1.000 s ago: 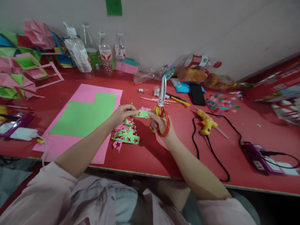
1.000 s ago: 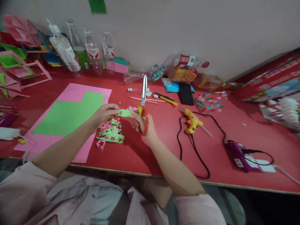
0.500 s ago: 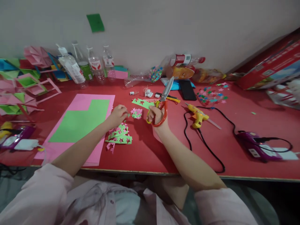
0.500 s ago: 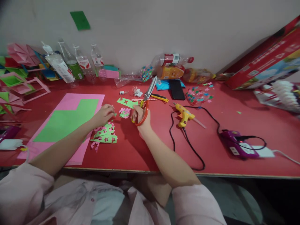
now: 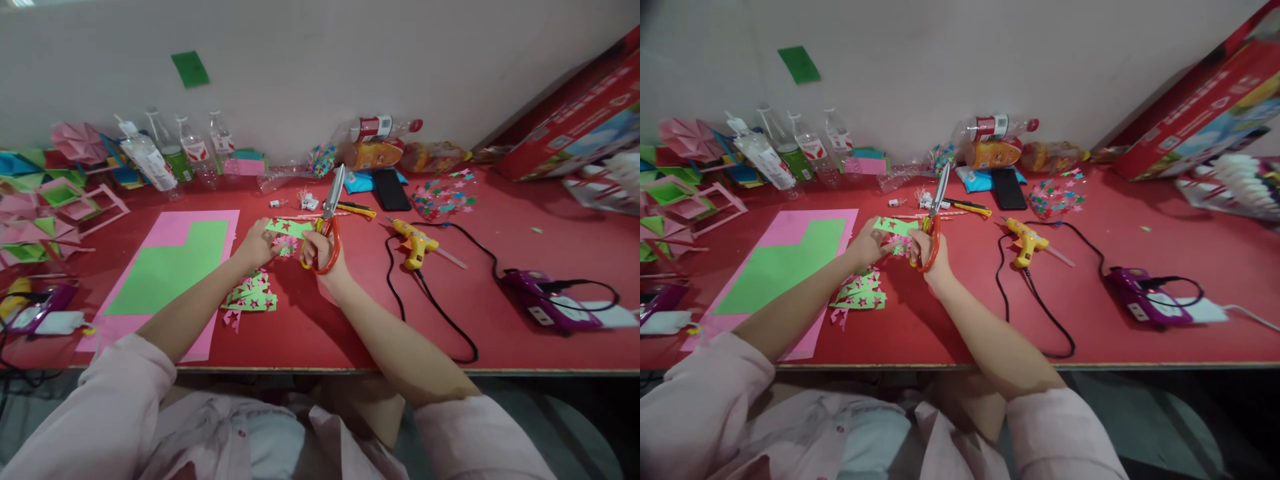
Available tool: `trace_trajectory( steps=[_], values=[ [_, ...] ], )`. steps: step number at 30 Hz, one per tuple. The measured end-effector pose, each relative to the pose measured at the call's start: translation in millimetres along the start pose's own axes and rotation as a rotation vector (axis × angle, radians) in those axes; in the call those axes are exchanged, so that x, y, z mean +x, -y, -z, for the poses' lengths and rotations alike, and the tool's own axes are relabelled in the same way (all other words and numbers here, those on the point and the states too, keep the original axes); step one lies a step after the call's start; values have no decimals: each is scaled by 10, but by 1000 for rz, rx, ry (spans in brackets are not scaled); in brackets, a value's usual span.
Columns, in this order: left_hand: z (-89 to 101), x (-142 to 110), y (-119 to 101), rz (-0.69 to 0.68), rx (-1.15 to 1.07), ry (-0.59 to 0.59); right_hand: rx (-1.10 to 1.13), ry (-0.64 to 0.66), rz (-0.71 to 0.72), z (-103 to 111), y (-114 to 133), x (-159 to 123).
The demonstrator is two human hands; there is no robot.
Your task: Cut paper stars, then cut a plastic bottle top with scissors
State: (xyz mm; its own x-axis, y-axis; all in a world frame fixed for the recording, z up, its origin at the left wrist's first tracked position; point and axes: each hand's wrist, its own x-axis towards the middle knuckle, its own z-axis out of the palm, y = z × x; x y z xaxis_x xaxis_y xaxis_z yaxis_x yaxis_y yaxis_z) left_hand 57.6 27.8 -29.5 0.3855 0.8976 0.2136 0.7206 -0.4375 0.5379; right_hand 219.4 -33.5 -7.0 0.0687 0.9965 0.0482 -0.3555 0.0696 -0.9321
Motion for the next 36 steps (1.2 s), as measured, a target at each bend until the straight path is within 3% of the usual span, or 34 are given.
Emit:
trace_trajectory(
  steps=[2, 4, 6, 10, 14, 17, 22, 25, 31, 34, 36],
  values=[
    [101, -72, -43, 64, -123, -22, -9, 17, -13, -2, 10, -9],
    [188, -180, -99, 124, -575, 54, -21, 41, -27, -9, 13, -22],
    [234, -300, -145, 186, -883, 66, -40, 68, -47, -25, 4, -43],
    [233, -477, -163, 265, -1232, 113, -167, 84, -80, -80, -42, -117],
    [248, -530, -155, 211, -1442, 176, -196, 60, -70, -139, -81, -185],
    [264, -525, -185, 170, -1403, 167, -151, 99, -82, -157, -86, -203],
    [243, -514, -227, 283, -1019, 150, -292, 156, -31, -154, -19, -228],
    [263, -511, -210, 296, -990, 103, -405, 154, -44, -157, 55, -250],
    [357, -522, -226, 238, -889, 160, -543, 186, -99, -153, 96, -249],
    [354, -512, -212, 269, -887, 44, -532, 195, -79, -130, 78, -222],
    [346, -480, -165, 282, -949, -137, -532, 215, -92, -111, 82, -202]
  ],
)
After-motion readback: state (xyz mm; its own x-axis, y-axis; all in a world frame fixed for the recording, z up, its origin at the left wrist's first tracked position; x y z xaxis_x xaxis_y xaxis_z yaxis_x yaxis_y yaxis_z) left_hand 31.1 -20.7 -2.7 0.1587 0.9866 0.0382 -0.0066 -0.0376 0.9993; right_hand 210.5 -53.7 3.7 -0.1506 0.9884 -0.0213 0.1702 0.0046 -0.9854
